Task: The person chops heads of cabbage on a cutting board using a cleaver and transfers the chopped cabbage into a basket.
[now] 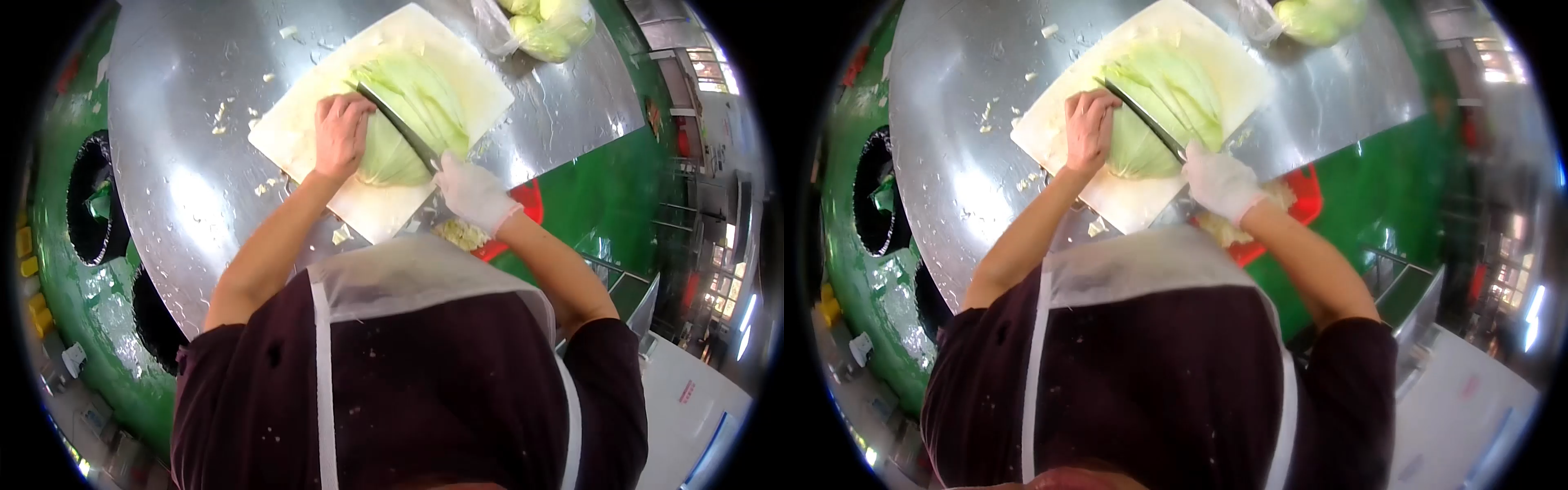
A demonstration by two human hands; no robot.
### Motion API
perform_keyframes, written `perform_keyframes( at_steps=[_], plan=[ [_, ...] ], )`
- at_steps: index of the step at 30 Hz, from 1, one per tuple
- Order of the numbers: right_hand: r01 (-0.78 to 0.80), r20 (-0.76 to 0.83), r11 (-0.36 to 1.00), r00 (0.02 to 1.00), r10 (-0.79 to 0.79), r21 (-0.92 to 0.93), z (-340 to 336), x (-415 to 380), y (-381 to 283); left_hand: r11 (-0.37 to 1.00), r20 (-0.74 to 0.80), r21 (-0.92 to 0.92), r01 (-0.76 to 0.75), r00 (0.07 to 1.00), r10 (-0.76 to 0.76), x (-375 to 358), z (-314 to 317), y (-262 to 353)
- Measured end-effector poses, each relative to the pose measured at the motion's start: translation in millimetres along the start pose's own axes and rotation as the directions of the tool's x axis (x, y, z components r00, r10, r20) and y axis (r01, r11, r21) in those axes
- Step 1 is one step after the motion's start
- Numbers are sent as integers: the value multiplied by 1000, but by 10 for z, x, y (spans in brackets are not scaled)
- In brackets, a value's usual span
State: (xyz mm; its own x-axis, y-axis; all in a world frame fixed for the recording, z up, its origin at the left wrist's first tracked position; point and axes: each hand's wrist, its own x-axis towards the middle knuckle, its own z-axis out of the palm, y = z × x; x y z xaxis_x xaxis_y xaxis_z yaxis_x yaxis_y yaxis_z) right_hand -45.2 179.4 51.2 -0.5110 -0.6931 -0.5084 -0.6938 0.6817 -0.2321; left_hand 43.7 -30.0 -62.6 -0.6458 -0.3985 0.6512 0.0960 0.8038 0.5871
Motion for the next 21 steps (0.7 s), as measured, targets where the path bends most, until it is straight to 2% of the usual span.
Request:
perform_keyframes(
  at_steps=[3, 6, 7, 10, 12, 16, 18, 21],
  plan=[
    [73, -36, 996, 997, -75, -53, -178, -85, 46, 990, -95, -125, 69, 992, -81, -80, -124, 29],
    [-2, -75, 999, 997, 5, 40, -563, -378, -254, 998, -153, 36, 56, 987, -50, -219, -137, 46],
    [43, -116, 999, 993, -39, 28, -557, -409, -284, 995, -158, 80, 66, 986, -53, -268, -99, 26],
    [50, 17, 998, 999, -50, -31, -555, -391, -409, 991, -154, 106, 80, 986, -64, -308, 23, 21],
    [59, 38, 996, 998, -56, -64, -515, -359, -419, 991, -148, 111, 80, 987, -64, -277, 68, 36],
    [50, 40, 998, 998, -48, -44, -376, -123, -448, 988, -106, 133, 83, 992, -69, -305, 82, 12],
    [82, 80, 997, 993, -82, 2, -248, 326, -506, 990, -62, 126, 63, 997, -56, -291, 81, 26],
    [170, -62, 985, 984, -170, -6, -22, 773, -538, 989, -56, 138, 55, 997, -47, -281, 119, -34]
  ],
)
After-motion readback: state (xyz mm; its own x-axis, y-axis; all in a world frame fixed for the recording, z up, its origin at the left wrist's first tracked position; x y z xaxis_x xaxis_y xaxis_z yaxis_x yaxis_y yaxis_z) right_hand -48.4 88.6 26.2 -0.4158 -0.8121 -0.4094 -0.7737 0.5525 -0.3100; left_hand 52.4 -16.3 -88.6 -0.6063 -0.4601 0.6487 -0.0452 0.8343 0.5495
